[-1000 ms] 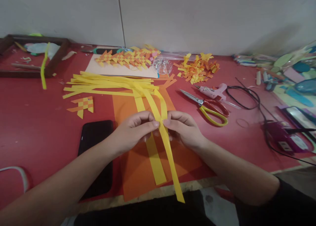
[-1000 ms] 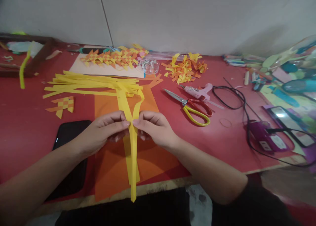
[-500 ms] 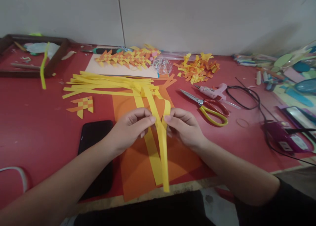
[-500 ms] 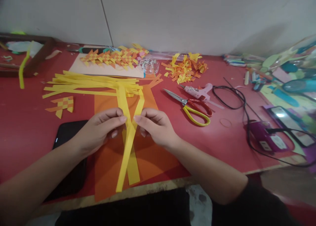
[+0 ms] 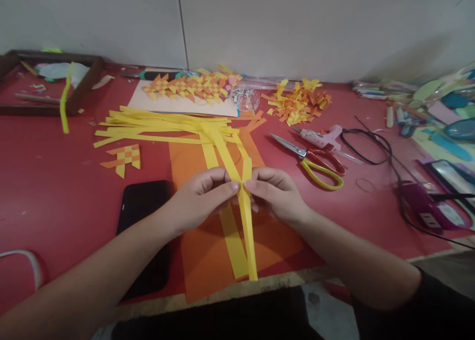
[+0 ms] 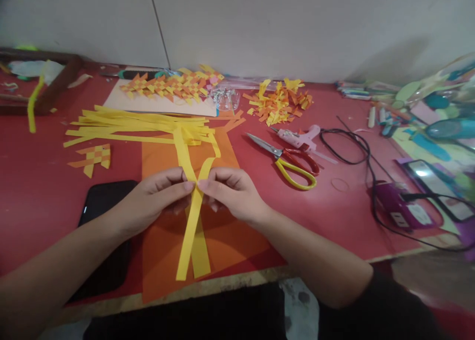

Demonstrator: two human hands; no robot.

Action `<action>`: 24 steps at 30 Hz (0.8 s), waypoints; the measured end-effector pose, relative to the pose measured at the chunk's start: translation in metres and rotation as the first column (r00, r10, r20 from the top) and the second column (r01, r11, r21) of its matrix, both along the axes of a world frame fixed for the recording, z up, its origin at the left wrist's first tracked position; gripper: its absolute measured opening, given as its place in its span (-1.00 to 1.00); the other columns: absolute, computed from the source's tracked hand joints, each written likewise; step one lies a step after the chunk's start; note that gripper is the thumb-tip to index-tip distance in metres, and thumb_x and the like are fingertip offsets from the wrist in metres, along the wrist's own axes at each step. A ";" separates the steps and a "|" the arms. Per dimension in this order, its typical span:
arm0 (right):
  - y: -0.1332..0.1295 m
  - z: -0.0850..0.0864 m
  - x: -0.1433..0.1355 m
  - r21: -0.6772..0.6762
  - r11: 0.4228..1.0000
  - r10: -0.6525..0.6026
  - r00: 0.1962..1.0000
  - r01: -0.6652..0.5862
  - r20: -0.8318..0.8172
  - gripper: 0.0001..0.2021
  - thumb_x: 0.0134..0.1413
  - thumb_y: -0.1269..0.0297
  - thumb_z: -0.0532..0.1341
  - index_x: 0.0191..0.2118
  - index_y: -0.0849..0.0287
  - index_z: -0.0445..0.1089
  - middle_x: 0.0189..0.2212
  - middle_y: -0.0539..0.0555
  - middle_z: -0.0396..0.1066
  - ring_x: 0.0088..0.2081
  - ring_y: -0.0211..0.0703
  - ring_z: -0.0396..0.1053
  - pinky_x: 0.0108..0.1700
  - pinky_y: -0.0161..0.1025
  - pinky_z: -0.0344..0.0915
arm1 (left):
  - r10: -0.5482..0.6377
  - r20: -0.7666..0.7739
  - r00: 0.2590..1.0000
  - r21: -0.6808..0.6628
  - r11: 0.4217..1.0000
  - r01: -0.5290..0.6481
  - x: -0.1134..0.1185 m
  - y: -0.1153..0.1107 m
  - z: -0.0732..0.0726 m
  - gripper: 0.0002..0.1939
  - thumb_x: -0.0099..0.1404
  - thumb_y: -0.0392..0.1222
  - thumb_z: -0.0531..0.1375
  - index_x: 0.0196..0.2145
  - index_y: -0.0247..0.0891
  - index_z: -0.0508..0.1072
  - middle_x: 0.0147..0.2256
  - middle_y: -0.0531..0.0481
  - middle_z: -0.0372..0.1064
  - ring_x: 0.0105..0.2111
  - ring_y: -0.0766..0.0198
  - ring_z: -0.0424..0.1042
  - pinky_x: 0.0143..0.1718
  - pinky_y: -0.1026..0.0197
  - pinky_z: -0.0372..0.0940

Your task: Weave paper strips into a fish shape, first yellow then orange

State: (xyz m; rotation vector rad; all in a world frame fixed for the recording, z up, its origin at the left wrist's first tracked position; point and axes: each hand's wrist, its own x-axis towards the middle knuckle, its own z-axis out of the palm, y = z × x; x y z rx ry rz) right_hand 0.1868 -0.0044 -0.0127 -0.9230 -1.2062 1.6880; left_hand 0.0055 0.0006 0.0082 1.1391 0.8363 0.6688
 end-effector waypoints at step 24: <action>-0.002 0.003 0.000 -0.029 1.000 0.001 0.998 -0.002 -0.060 -0.70 0.00 0.18 0.37 -0.57 0.19 0.33 -0.70 -0.11 0.30 -0.70 -0.43 0.18 -0.66 -0.41 0.02 | -0.027 0.091 0.996 0.027 0.999 0.024 0.000 0.000 -0.001 -0.85 0.28 -0.19 0.18 -0.41 -0.31 0.41 -0.54 0.14 0.26 -0.55 0.47 0.17 -0.53 0.38 0.08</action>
